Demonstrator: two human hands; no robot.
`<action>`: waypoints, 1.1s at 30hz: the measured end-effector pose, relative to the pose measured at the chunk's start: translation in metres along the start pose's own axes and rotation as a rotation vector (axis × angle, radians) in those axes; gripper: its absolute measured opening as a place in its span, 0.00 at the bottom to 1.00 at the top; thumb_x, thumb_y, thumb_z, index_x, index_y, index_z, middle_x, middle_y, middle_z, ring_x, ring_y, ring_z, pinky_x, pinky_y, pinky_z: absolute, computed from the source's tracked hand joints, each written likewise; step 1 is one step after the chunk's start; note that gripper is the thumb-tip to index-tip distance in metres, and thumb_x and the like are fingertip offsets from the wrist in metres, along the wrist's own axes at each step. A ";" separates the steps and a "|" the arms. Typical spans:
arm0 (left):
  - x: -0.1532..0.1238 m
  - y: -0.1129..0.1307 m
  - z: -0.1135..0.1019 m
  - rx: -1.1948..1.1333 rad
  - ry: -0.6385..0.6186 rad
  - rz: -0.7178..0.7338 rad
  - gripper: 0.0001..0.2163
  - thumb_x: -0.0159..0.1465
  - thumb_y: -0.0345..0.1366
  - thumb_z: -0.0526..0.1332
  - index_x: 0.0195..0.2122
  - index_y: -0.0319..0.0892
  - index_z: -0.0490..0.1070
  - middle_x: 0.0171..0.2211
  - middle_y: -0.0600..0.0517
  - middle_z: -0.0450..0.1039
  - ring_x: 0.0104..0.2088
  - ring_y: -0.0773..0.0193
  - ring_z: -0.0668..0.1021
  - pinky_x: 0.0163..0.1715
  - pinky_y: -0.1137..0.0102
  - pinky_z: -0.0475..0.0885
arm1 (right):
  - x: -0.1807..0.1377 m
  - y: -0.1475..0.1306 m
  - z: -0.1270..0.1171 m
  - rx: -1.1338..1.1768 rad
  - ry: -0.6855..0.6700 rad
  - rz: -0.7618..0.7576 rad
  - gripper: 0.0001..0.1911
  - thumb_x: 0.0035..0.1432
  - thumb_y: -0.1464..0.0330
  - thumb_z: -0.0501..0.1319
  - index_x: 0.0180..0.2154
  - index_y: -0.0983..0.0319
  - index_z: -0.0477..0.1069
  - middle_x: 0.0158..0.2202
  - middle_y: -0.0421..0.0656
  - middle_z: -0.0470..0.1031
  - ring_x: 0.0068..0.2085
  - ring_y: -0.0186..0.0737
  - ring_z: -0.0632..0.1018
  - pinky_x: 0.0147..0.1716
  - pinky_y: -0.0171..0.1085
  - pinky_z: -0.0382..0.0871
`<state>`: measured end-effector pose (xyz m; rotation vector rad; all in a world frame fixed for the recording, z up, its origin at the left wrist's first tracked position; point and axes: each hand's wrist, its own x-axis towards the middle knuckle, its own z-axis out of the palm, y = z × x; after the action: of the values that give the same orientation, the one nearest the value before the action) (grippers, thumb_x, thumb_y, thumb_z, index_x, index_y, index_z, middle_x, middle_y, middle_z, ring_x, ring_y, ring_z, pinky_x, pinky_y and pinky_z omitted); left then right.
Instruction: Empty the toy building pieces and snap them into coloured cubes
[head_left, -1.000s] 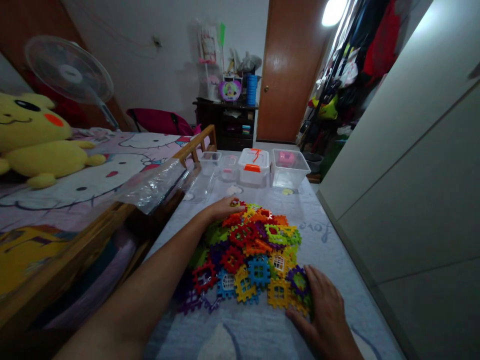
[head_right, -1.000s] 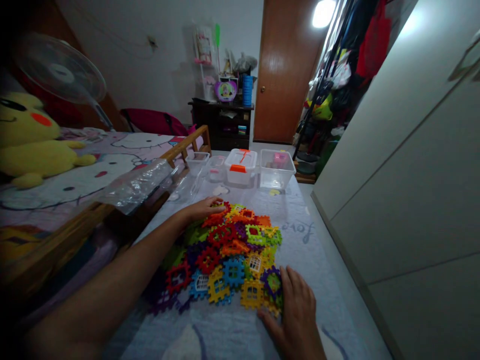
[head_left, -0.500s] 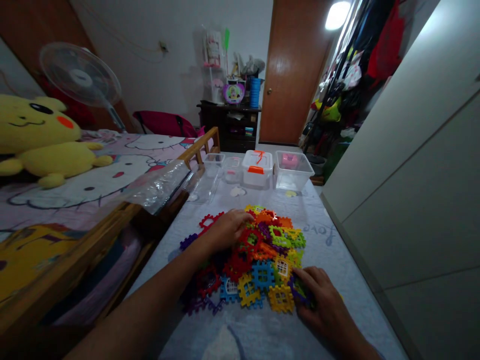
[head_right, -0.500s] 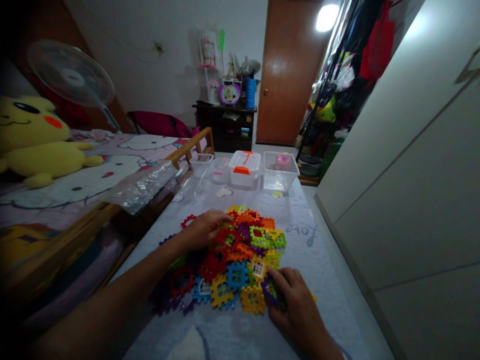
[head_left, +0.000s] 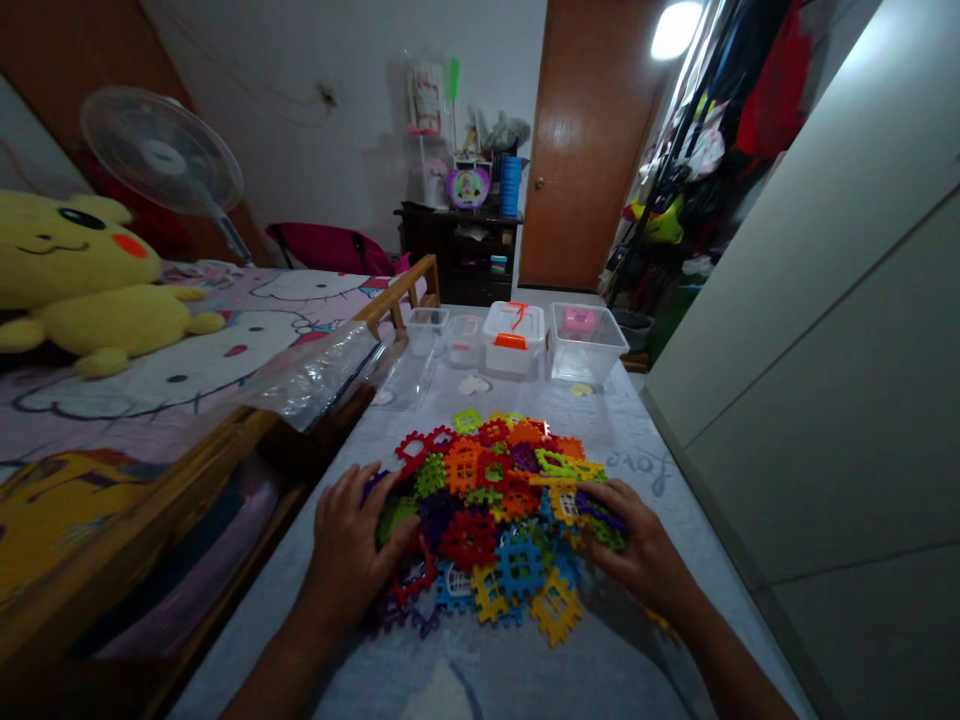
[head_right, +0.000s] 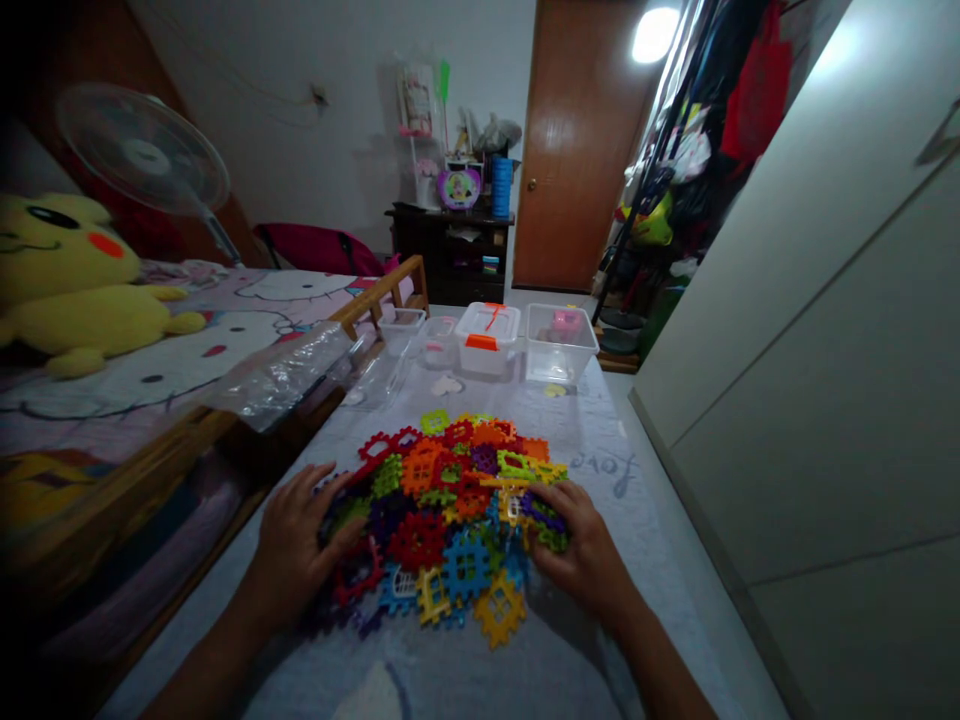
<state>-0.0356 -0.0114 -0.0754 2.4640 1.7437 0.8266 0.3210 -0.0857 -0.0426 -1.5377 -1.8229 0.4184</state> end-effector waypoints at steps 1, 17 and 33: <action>-0.003 -0.006 0.003 -0.009 -0.013 -0.059 0.24 0.62 0.51 0.55 0.56 0.44 0.66 0.58 0.41 0.62 0.61 0.43 0.62 0.59 0.44 0.56 | 0.006 -0.003 -0.001 0.012 -0.010 -0.011 0.22 0.53 0.68 0.60 0.52 0.60 0.69 0.48 0.48 0.70 0.49 0.46 0.73 0.50 0.46 0.69; -0.008 0.003 0.009 -0.269 -0.201 -0.047 0.22 0.63 0.47 0.57 0.57 0.48 0.65 0.60 0.47 0.63 0.65 0.45 0.54 0.62 0.45 0.55 | 0.051 -0.065 0.061 -0.256 -0.016 -0.087 0.34 0.47 0.58 0.69 0.56 0.59 0.65 0.50 0.51 0.68 0.52 0.55 0.68 0.52 0.53 0.64; 0.058 0.022 0.004 -0.254 -0.097 -0.059 0.22 0.62 0.51 0.55 0.52 0.44 0.70 0.57 0.44 0.64 0.61 0.48 0.62 0.61 0.49 0.57 | 0.049 -0.046 0.056 -0.256 -0.108 -0.178 0.25 0.58 0.59 0.61 0.56 0.56 0.65 0.57 0.50 0.65 0.57 0.53 0.66 0.56 0.54 0.61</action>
<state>-0.0006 0.0328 -0.0483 2.2402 1.5631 0.8490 0.2470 -0.0396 -0.0366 -1.5261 -2.1449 0.1917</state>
